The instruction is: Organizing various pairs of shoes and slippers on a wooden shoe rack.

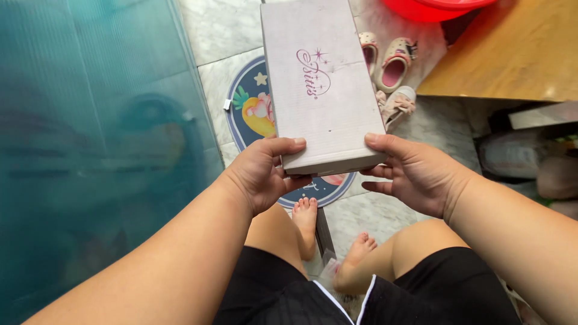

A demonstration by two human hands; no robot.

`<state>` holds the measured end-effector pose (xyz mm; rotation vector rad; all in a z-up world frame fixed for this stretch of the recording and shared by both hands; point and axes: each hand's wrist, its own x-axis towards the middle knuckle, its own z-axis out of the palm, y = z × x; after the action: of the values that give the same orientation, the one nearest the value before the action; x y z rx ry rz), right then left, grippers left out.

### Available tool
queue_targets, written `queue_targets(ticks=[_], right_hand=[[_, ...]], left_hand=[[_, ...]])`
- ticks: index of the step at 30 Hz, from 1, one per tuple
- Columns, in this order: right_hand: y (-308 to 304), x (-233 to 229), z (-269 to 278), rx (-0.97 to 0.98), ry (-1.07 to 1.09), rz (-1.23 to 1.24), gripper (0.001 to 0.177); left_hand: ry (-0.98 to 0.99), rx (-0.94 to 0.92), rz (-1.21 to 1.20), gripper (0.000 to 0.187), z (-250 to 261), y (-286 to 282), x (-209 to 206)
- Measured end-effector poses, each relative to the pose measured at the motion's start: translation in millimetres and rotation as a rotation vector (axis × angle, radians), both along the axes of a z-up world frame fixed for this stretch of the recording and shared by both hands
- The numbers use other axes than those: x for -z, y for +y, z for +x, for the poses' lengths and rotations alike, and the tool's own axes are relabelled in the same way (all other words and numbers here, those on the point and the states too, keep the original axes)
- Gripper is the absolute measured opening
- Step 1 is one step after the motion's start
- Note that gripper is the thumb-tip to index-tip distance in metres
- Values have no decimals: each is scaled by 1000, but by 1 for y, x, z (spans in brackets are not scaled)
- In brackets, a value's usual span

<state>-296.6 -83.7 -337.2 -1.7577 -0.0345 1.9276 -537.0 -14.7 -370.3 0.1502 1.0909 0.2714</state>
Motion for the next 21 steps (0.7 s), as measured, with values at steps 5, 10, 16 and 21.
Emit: queue_targets(ticks=[5,10,16,21], right_hand=[[3,78,-9,-72,30,26,52],[11,163,-17,-237,-71,81,50],[10,257,-36,-427,-160,152,61],[0,307,-39,-582,-208,242,67]], left_hand=[[41,-116,17,48,-5,-18,77],[106,-179,57,47,-11,-18,171],[298,-252,-6,50,-15,-9,263],[359,-328,-48,55,-25,-9,306]])
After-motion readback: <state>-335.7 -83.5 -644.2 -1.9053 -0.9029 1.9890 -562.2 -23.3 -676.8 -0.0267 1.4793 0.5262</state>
